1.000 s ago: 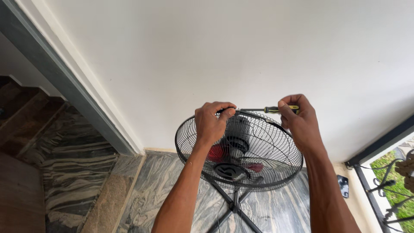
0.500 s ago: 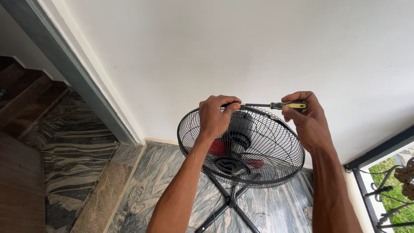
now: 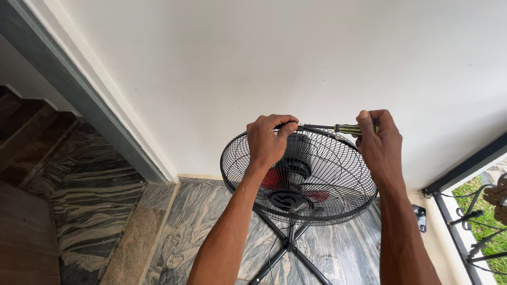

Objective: The person disassembles a standing fan by removing the front grille, fan blades, and rear grille using a screwdriver. The components are placed on the floor and a nearby ledge.

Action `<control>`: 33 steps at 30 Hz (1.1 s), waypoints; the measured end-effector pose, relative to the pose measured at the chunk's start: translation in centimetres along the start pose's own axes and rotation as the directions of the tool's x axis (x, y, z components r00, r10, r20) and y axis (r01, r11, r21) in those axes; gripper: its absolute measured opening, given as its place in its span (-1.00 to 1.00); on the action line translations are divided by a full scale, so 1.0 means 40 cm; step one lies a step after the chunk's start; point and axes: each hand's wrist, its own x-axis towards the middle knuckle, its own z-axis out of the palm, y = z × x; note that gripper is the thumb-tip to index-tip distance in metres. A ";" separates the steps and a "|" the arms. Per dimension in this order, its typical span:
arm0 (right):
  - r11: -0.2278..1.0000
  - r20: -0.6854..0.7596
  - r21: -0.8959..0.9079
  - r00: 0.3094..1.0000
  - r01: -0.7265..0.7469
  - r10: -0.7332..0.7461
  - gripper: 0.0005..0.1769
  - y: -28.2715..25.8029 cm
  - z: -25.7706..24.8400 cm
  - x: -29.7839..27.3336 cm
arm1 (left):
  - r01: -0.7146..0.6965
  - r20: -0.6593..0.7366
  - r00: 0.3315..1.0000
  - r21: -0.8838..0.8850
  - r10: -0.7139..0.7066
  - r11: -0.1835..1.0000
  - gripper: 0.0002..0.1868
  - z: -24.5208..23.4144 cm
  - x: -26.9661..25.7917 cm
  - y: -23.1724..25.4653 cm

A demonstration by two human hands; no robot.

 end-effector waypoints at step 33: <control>0.997 0.053 0.073 0.998 -0.019 0.015 -0.77 0.003 -0.004 0.002 | 0.021 0.027 0.999 -0.022 -0.021 1.000 -0.85 0.002 0.003 -0.004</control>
